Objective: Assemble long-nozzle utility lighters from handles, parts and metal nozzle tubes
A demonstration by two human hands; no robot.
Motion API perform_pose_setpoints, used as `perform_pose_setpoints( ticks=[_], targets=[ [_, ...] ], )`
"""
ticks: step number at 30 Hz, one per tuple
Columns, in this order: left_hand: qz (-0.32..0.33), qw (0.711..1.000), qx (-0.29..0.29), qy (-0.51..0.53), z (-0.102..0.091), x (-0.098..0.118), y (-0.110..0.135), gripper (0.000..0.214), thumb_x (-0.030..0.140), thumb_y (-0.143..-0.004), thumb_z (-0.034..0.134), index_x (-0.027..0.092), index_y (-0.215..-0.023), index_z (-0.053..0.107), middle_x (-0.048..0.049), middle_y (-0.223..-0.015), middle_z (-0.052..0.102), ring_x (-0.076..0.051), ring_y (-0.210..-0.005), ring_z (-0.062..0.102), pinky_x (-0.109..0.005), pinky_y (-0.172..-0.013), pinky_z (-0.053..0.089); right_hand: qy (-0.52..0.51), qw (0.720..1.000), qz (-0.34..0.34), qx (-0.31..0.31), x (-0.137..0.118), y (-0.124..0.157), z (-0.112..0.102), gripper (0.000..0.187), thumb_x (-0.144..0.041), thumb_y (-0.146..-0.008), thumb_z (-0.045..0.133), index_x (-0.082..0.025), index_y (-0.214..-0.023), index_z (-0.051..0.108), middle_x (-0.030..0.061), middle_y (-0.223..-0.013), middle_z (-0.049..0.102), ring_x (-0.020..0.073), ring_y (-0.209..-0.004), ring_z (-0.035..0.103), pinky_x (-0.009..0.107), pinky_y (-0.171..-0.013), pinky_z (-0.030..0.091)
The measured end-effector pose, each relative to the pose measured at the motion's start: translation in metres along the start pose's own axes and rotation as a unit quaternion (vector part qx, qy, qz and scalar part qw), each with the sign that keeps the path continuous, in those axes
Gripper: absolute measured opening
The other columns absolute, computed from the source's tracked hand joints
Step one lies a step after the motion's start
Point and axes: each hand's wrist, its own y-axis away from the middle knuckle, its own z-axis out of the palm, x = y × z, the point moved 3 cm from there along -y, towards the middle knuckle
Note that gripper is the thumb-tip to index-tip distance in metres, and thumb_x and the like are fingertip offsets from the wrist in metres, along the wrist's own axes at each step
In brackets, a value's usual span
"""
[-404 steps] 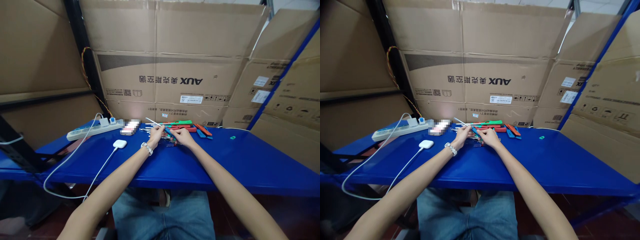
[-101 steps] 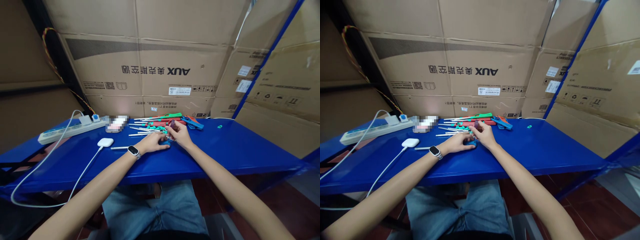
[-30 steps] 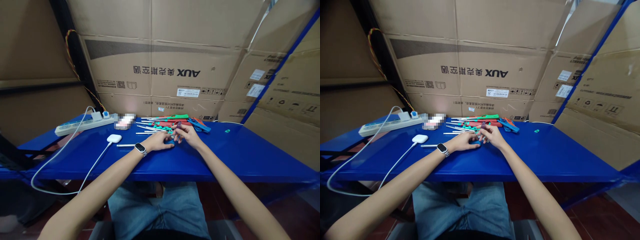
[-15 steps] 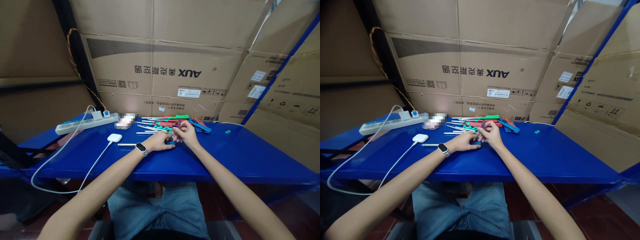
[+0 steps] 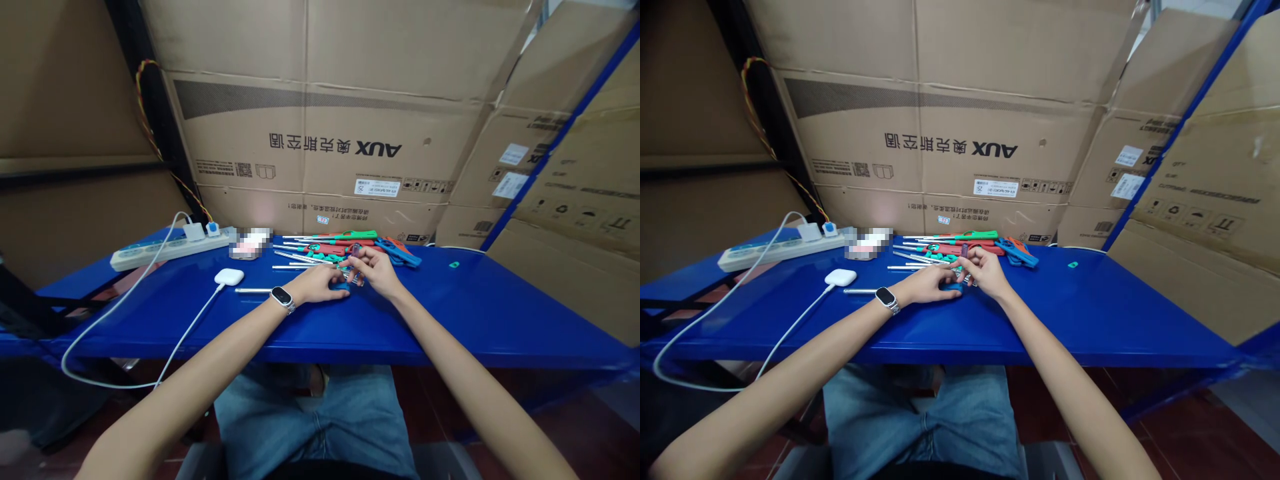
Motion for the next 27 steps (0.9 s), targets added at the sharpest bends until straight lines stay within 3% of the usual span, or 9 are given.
perform_pose_setpoints(
  ticks=[9, 14, 18, 23, 27],
  targets=[
    [0.001, 1.0, -0.001, -0.008, -0.001, 0.001, 0.0, 0.035, 0.051, -0.086, 0.061, 0.017, -0.088, 0.066, -0.0037, -0.084, 0.063, -0.016, -0.07, 0.056, -0.027, -0.065, 0.039, 0.011, 0.999, -0.002, -0.039, 0.0, 0.0, -0.003, 0.044, -0.059, -0.075, 0.071, -0.018, -0.088, 0.06, 0.0062, -0.084, 0.074, 0.0155, -0.054, 0.067, 0.024, -0.04, 0.049],
    [0.006, 1.0, -0.005, -0.008, 0.0, 0.001, 0.0, 0.035, 0.048, -0.087, 0.061, 0.017, -0.1, 0.068, -0.0042, -0.086, 0.064, -0.017, -0.075, 0.058, -0.026, -0.068, 0.041, 0.014, 1.0, -0.022, -0.003, 0.0, 0.0, 0.006, 0.043, -0.059, -0.076, 0.071, -0.02, -0.086, 0.056, 0.0, -0.067, 0.068, 0.0128, -0.043, 0.06, 0.02, -0.034, 0.038],
    [0.001, 1.0, -0.01, -0.014, -0.001, 0.002, 0.0, 0.034, 0.047, -0.087, 0.061, 0.017, -0.1, 0.069, -0.0045, -0.086, 0.065, -0.017, -0.074, 0.058, -0.027, -0.069, 0.041, 0.014, 0.999, -0.019, 0.047, 0.003, -0.003, 0.011, 0.045, -0.057, -0.073, 0.075, -0.023, -0.081, 0.047, -0.0042, -0.056, 0.066, 0.012, -0.035, 0.056, 0.021, -0.034, 0.039],
    [-0.003, 1.0, -0.005, -0.026, -0.001, 0.003, 0.0, 0.035, 0.05, -0.086, 0.061, 0.015, -0.092, 0.067, -0.0052, -0.086, 0.065, -0.017, -0.072, 0.056, -0.027, -0.065, 0.039, -0.011, 0.999, -0.013, 0.045, 0.007, -0.004, 0.01, 0.054, -0.058, -0.069, 0.078, -0.024, -0.069, 0.037, -0.0002, -0.062, 0.07, 0.0155, -0.039, 0.061, 0.022, -0.033, 0.039],
    [-0.002, 1.0, -0.003, -0.029, 0.0, 0.002, 0.001, 0.036, 0.05, -0.086, 0.061, 0.016, -0.093, 0.068, -0.0052, -0.087, 0.065, -0.017, -0.073, 0.057, -0.027, -0.066, 0.04, -0.012, 0.999, -0.008, 0.034, 0.005, -0.001, 0.007, 0.052, -0.057, -0.069, 0.078, -0.024, -0.074, 0.038, -0.0004, -0.065, 0.072, 0.0155, -0.039, 0.063, 0.02, -0.031, 0.035]
  ],
)
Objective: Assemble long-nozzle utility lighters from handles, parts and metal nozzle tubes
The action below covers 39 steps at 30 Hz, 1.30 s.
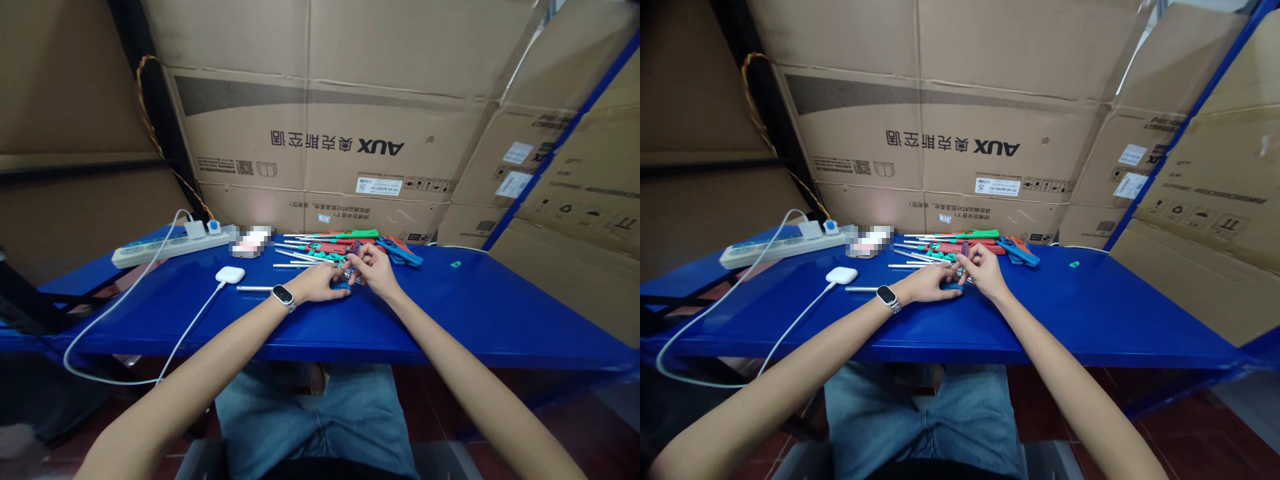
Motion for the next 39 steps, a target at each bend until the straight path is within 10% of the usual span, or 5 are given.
perform_pose_setpoints(
  ticks=[21, 39],
  targets=[
    [-0.004, 1.0, 0.003, 0.022, -0.0001, -0.0005, 0.0012, 0.036, 0.051, -0.085, 0.062, 0.019, -0.1, 0.068, -0.0035, -0.088, 0.064, -0.016, -0.072, 0.057, -0.027, -0.067, 0.042, 0.01, 1.0, -0.015, -0.024, -0.0036, 0.0059, -0.0032, 0.027, -0.043, -0.075, 0.068, -0.023, -0.079, 0.051, -0.0018, -0.063, 0.068, 0.0132, -0.043, 0.057, 0.022, -0.038, 0.039],
    [-0.016, 1.0, -0.006, 0.007, -0.0004, -0.0005, 0.0013, 0.038, 0.053, -0.085, 0.061, 0.018, -0.097, 0.068, -0.0049, -0.089, 0.065, -0.018, -0.074, 0.059, -0.027, -0.067, 0.042, 0.024, 0.999, -0.015, 0.034, -0.001, 0.0045, -0.0016, 0.048, -0.059, -0.07, 0.077, -0.024, -0.07, 0.045, 0.0027, -0.065, 0.072, 0.0164, -0.043, 0.061, 0.024, -0.034, 0.038]
  ],
)
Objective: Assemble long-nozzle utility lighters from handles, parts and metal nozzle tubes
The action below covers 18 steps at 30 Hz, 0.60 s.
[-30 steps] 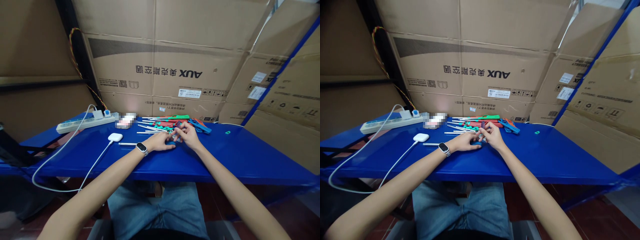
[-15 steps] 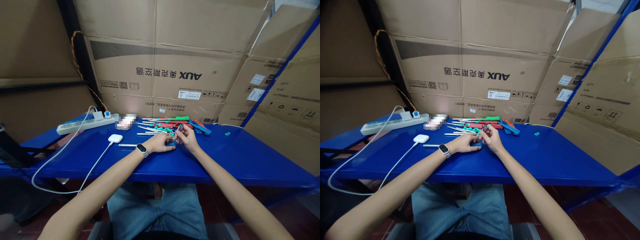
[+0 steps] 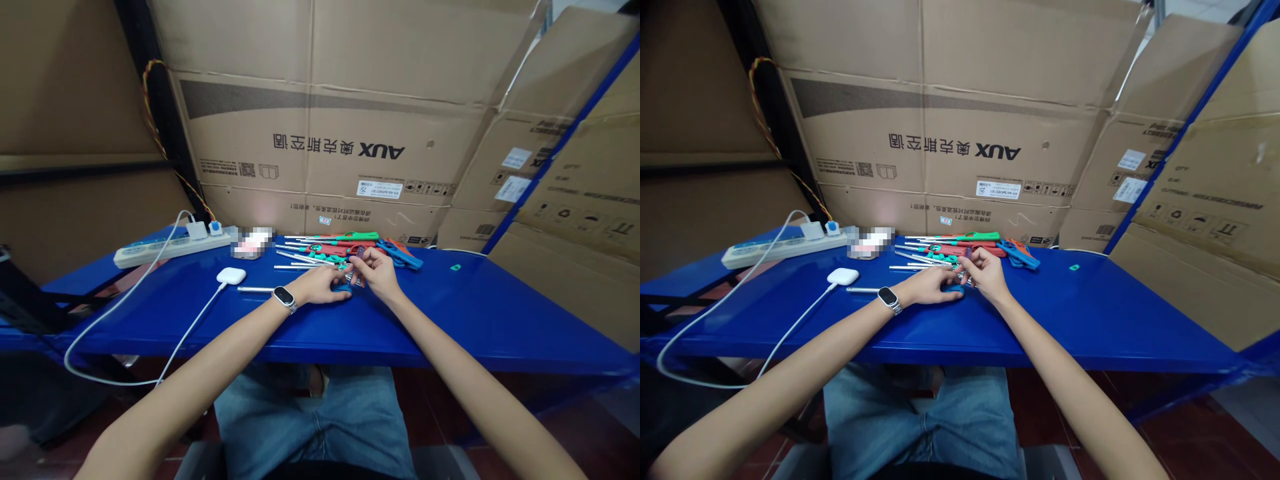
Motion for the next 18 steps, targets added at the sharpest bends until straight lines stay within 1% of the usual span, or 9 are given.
perform_pose_setpoints(
  ticks=[5, 9, 12, 15, 18],
  targets=[
    [0.018, 1.0, 0.002, 0.002, 0.0004, 0.0002, 0.0, 0.035, 0.051, -0.086, 0.06, 0.018, -0.095, 0.067, -0.0039, -0.087, 0.065, -0.017, -0.073, 0.058, -0.026, -0.067, 0.041, 0.033, 0.998, -0.033, -0.03, -0.0028, 0.0004, -0.0021, 0.04, -0.06, -0.079, 0.069, -0.021, -0.079, 0.057, 0.0047, -0.076, 0.074, 0.0142, -0.046, 0.06, 0.025, -0.038, 0.041],
    [0.02, 1.0, 0.002, 0.007, 0.0002, 0.0004, -0.0002, 0.035, 0.05, -0.086, 0.06, 0.017, -0.094, 0.067, -0.0035, -0.085, 0.065, -0.016, -0.072, 0.057, -0.027, -0.065, 0.041, 0.034, 0.997, -0.039, -0.052, -0.0054, 0.002, -0.0021, 0.04, -0.06, -0.082, 0.064, -0.021, -0.087, 0.062, 0.0049, -0.078, 0.074, 0.0139, -0.046, 0.058, 0.025, -0.039, 0.041],
    [0.026, 1.0, 0.008, 0.01, 0.0001, 0.0005, -0.0001, 0.035, 0.05, -0.086, 0.06, 0.018, -0.098, 0.067, -0.0031, -0.085, 0.064, -0.016, -0.073, 0.057, -0.027, -0.067, 0.041, 0.03, 0.997, -0.037, -0.057, -0.0046, 0.0033, -0.0002, 0.04, -0.06, -0.083, 0.063, -0.021, -0.092, 0.06, 0.002, -0.072, 0.071, 0.013, -0.044, 0.057, 0.025, -0.039, 0.041],
    [0.022, 1.0, 0.007, 0.012, 0.0004, 0.0005, -0.0002, 0.034, 0.049, -0.086, 0.061, 0.018, -0.098, 0.067, -0.0032, -0.086, 0.064, -0.016, -0.072, 0.057, -0.027, -0.066, 0.041, 0.025, 0.998, -0.049, -0.034, -0.0031, 0.0038, 0.0027, 0.038, -0.058, -0.083, 0.064, -0.023, -0.094, 0.054, -0.0041, -0.059, 0.064, 0.0106, -0.037, 0.051, 0.023, -0.037, 0.039],
    [0.014, 1.0, 0.007, 0.007, 0.0, 0.0013, -0.0003, 0.033, 0.049, -0.085, 0.061, 0.017, -0.095, 0.067, -0.004, -0.086, 0.065, -0.017, -0.073, 0.057, -0.027, -0.067, 0.042, 0.017, 0.999, -0.037, -0.008, -0.0004, 0.0026, 0.0055, 0.042, -0.058, -0.078, 0.07, -0.025, -0.086, 0.045, -0.0075, -0.052, 0.06, 0.0098, -0.032, 0.048, 0.021, -0.033, 0.036]
  ],
)
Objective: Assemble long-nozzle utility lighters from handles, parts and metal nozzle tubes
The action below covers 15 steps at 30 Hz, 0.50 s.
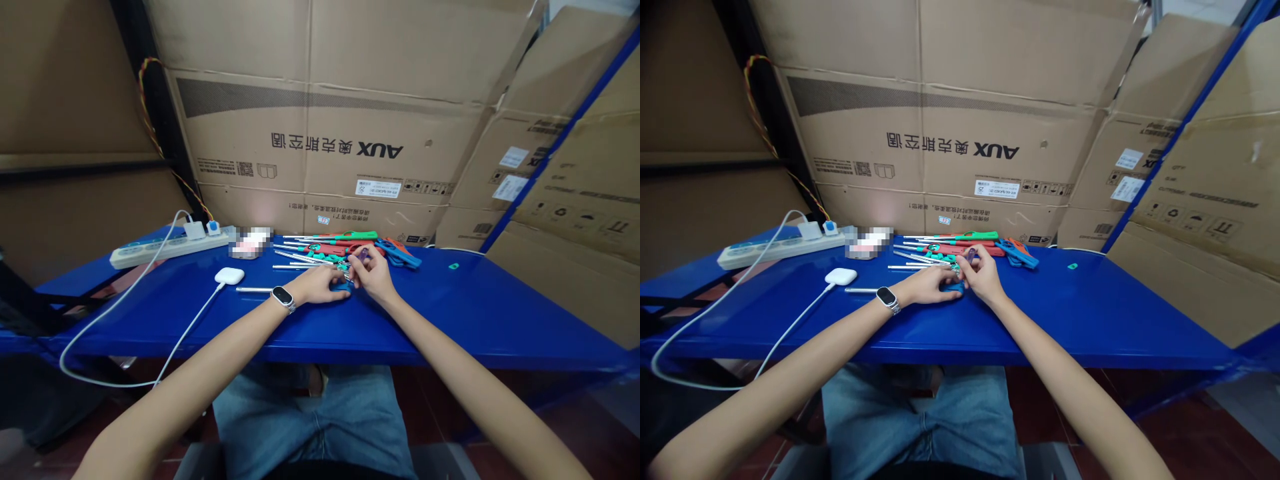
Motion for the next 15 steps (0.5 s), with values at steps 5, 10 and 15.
perform_pose_setpoints(
  ticks=[5, 10, 15],
  targets=[
    [-0.004, 1.0, -0.005, -0.004, -0.0006, 0.0014, 0.0002, 0.033, 0.047, -0.085, 0.062, 0.019, -0.099, 0.068, -0.0047, -0.09, 0.066, -0.018, -0.077, 0.06, -0.028, -0.07, 0.044, -0.029, 0.998, 0.044, 0.018, 0.0048, -0.0028, -0.0002, 0.056, -0.061, -0.068, 0.077, -0.026, -0.075, 0.034, -0.0051, -0.054, 0.064, 0.0138, -0.035, 0.055, 0.022, -0.029, 0.035],
    [-0.009, 1.0, -0.007, -0.014, 0.0003, -0.0002, -0.0001, 0.037, 0.052, -0.085, 0.06, 0.018, -0.096, 0.068, -0.0052, -0.089, 0.067, -0.018, -0.076, 0.061, -0.027, -0.067, 0.043, -0.026, 0.999, 0.034, -0.007, 0.0036, -0.0046, -0.0044, 0.05, -0.063, -0.072, 0.073, -0.024, -0.075, 0.043, 0.0001, -0.064, 0.07, 0.0132, -0.039, 0.058, 0.022, -0.033, 0.04],
    [-0.017, 1.0, -0.009, -0.006, 0.0, 0.0007, 0.0003, 0.033, 0.05, -0.085, 0.061, 0.018, -0.088, 0.067, -0.0062, -0.094, 0.068, -0.019, -0.079, 0.063, -0.027, -0.068, 0.043, -0.015, 0.999, 0.032, -0.041, 0.0002, -0.005, -0.0062, 0.047, -0.066, -0.076, 0.067, -0.021, -0.084, 0.057, 0.0022, -0.072, 0.072, 0.0111, -0.04, 0.056, 0.022, -0.034, 0.041]
  ],
)
